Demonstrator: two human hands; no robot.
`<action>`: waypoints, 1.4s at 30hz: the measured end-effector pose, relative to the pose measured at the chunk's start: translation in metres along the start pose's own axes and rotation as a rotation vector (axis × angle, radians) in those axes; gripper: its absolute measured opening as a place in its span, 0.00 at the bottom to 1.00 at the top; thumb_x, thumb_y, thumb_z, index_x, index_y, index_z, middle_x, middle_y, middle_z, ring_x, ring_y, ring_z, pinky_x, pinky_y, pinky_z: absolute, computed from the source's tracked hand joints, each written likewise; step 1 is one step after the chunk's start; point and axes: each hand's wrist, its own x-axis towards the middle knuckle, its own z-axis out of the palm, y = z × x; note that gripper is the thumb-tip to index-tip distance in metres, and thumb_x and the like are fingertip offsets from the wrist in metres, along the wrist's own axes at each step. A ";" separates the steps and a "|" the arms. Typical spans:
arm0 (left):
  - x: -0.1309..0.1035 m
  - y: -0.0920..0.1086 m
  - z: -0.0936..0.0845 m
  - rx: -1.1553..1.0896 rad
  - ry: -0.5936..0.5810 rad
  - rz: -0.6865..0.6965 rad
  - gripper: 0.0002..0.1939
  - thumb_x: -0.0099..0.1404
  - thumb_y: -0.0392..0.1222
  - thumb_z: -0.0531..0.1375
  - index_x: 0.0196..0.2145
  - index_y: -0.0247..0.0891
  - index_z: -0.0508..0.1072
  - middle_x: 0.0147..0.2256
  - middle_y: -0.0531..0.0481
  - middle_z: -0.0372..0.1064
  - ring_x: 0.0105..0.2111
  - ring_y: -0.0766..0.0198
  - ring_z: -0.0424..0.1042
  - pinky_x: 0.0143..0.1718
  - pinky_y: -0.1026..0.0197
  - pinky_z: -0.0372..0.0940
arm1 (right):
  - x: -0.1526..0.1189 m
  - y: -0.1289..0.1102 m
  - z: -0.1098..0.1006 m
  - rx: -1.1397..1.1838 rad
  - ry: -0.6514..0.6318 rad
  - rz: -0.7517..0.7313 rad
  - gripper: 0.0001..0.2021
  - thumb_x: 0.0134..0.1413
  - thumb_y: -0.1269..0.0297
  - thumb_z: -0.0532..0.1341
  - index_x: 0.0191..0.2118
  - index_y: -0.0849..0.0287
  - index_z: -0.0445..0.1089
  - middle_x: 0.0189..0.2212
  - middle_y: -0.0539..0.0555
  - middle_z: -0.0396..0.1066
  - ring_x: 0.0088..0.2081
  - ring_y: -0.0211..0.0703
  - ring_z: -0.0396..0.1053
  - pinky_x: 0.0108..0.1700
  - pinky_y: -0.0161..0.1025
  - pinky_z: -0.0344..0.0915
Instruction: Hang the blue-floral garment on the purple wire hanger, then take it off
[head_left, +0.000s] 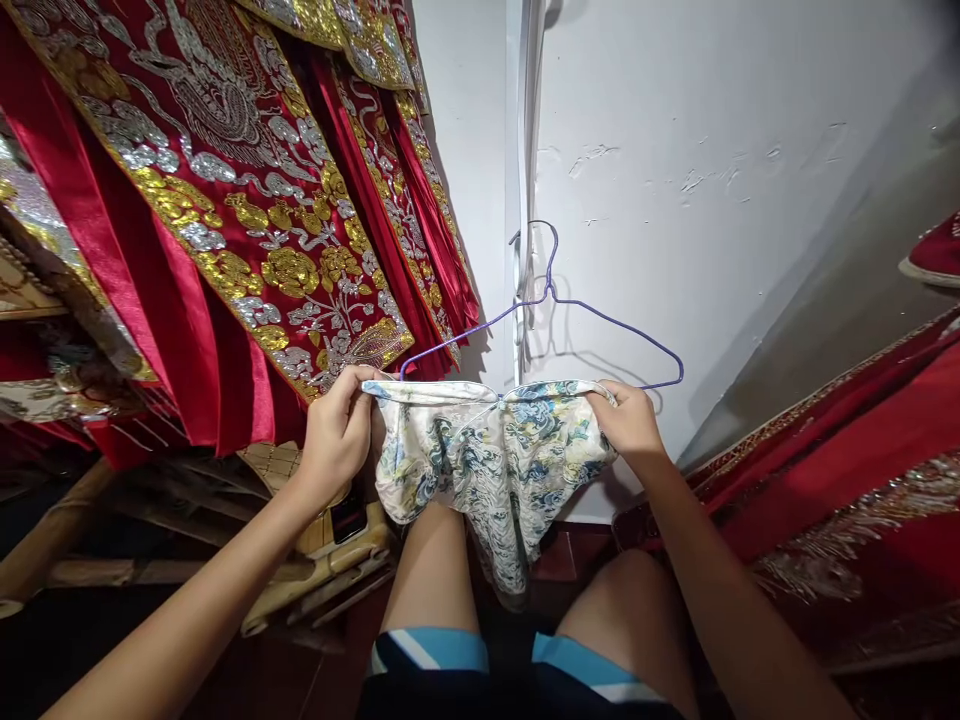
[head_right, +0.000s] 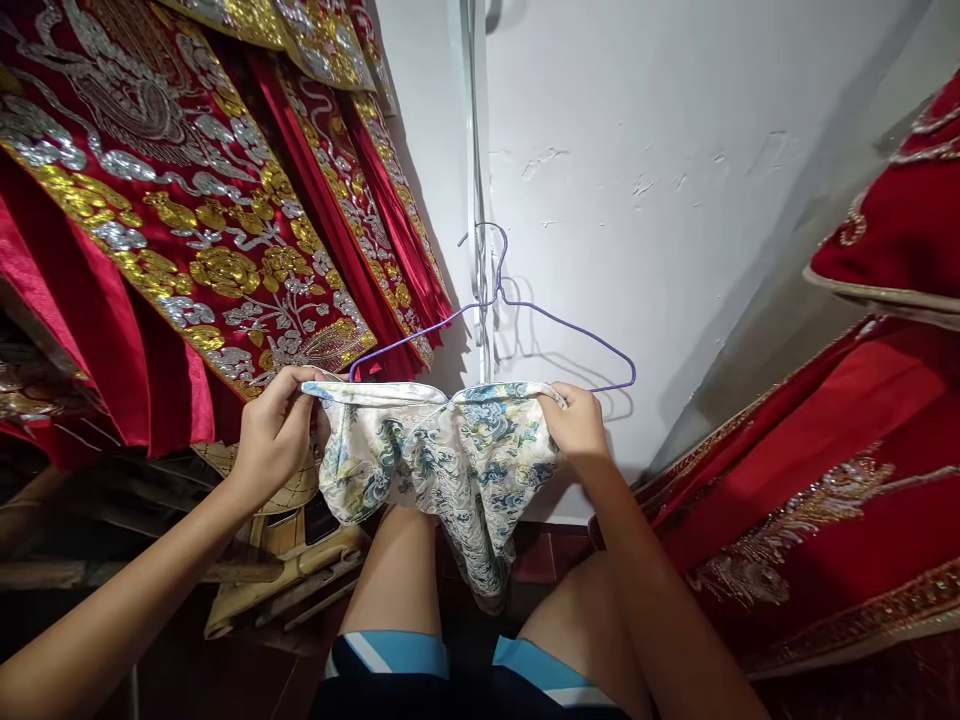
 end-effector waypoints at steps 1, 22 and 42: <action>0.001 -0.001 0.000 0.006 0.003 -0.012 0.09 0.70 0.38 0.50 0.41 0.40 0.70 0.40 0.50 0.74 0.39 0.61 0.73 0.42 0.62 0.65 | -0.001 0.000 0.000 0.009 -0.003 -0.002 0.13 0.47 0.58 0.59 0.19 0.57 0.61 0.19 0.46 0.53 0.25 0.37 0.51 0.26 0.36 0.49; 0.081 0.033 0.067 -0.040 -0.106 0.104 0.14 0.68 0.36 0.51 0.46 0.39 0.74 0.28 0.51 0.72 0.25 0.64 0.66 0.30 0.60 0.58 | -0.021 0.004 0.005 0.097 -0.045 -0.095 0.07 0.49 0.62 0.57 0.24 0.57 0.65 0.20 0.46 0.55 0.24 0.38 0.53 0.27 0.36 0.51; 0.082 -0.002 0.038 0.214 0.052 0.064 0.20 0.69 0.54 0.56 0.28 0.37 0.76 0.26 0.49 0.74 0.26 0.60 0.70 0.30 0.59 0.58 | 0.033 -0.024 -0.097 -0.105 -0.396 -0.012 0.15 0.42 0.55 0.69 0.34 0.59 0.83 0.35 0.59 0.81 0.36 0.56 0.75 0.32 0.42 0.67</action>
